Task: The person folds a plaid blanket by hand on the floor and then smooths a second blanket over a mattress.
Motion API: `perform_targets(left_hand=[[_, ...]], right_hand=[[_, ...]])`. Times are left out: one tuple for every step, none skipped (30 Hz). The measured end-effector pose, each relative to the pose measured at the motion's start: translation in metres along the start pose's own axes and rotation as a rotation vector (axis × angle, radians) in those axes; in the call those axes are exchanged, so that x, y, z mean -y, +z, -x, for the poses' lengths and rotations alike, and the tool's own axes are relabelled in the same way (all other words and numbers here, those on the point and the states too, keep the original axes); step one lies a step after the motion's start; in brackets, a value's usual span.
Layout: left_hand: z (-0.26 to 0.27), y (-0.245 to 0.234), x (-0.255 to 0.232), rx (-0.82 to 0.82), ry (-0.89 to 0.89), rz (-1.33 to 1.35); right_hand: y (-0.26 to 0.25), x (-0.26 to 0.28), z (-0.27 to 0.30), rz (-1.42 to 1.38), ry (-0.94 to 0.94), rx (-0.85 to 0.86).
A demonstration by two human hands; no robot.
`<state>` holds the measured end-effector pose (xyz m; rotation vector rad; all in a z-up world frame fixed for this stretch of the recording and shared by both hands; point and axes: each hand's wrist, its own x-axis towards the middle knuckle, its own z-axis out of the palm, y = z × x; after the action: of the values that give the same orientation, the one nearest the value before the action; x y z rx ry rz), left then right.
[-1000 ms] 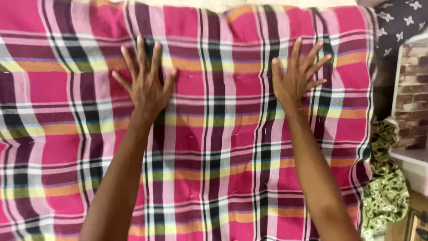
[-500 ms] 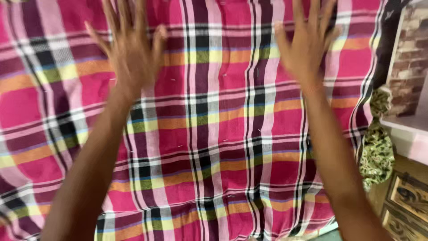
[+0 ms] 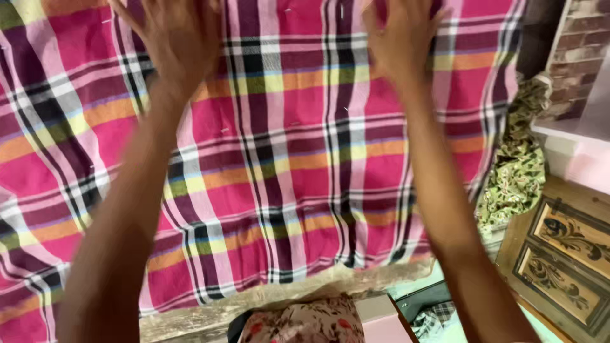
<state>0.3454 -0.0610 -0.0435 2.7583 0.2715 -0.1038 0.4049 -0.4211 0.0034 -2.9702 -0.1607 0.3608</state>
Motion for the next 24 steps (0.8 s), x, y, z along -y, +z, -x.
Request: perform_targets(left_hand=[[0.043,0.006,-0.020,-0.091,0.053,-0.054],[0.085,0.012,-0.044,-0.214,0.136,-0.105],[0.130,0.010,-0.061,0.018,0.137,-0.067],[0.183,0.009,-0.081,0.256,0.121,-0.024],[0.214,0.009,-0.092,0.092,0.143,0.036],[0.241,0.007,-0.090,0.170,0.158,0.095],[0.259,0.007,-0.082,0.249,0.172,0.154],[0.268,0.011,-0.078,0.231,0.174,0.145],[0.274,0.013,-0.074,0.207,0.172,0.199],[0.285,0.014,-0.071,0.198,0.175,0.260],[0.287,0.018,-0.071,0.196,0.181,0.258],[0.275,0.027,-0.074,0.224,0.137,0.138],[0.271,0.030,-0.079,0.250,0.090,0.020],[0.272,0.032,-0.090,0.215,0.093,0.012],[0.279,0.033,-0.105,0.111,0.115,0.061],[0.290,0.032,-0.113,0.009,0.141,0.110],[0.303,0.030,-0.113,-0.023,0.150,0.101],[0.319,0.030,-0.113,-0.006,0.187,0.068],[0.338,0.032,-0.111,0.011,0.224,0.033],[0.349,0.031,-0.096,0.037,0.240,0.089],[0.360,0.027,-0.070,0.064,0.259,0.145],[0.383,0.017,-0.039,-0.015,0.235,0.222],[0.399,0.010,-0.011,-0.094,0.214,0.301],[0.414,0.006,0.010,0.033,0.028,0.134]], right_hand=[[0.005,0.001,0.020,0.005,-0.095,-0.111],[0.019,0.009,0.050,0.052,-0.108,-0.085],[0.032,0.014,0.094,0.100,-0.121,-0.058],[0.040,0.014,0.134,0.127,-0.129,-0.040],[0.049,0.014,0.167,0.155,-0.135,-0.022],[0.050,-0.001,0.192,0.137,-0.081,0.043],[0.046,-0.022,0.211,0.117,-0.028,0.109],[0.042,-0.042,0.221,0.110,-0.036,0.093],[0.036,-0.059,0.229,-0.020,-0.070,-0.053],[0.032,-0.067,0.242,-0.146,-0.091,-0.189],[0.033,-0.067,0.246,-0.148,-0.087,-0.195],[0.033,-0.064,0.236,-0.101,-0.022,-0.152],[0.030,-0.058,0.232,-0.055,0.043,-0.110],[0.028,-0.042,0.228,-0.030,0.129,-0.082],[0.028,-0.020,0.227,-0.008,0.215,-0.054],[0.033,0.007,0.243,0.018,0.102,-0.018],[0.039,0.032,0.269,0.048,-0.010,0.017],[0.041,0.045,0.296,0.002,-0.160,-0.021],[0.045,0.050,0.324,-0.041,-0.311,-0.059],[0.047,0.041,0.339,-0.058,-0.260,0.014],[0.049,0.022,0.353,-0.076,-0.209,0.086],[0.045,-0.011,0.368,-0.332,-0.299,-0.096],[0.046,-0.034,0.378,-0.073,-0.280,-0.326],[0.044,-0.059,0.384,0.073,-0.102,-0.157]])
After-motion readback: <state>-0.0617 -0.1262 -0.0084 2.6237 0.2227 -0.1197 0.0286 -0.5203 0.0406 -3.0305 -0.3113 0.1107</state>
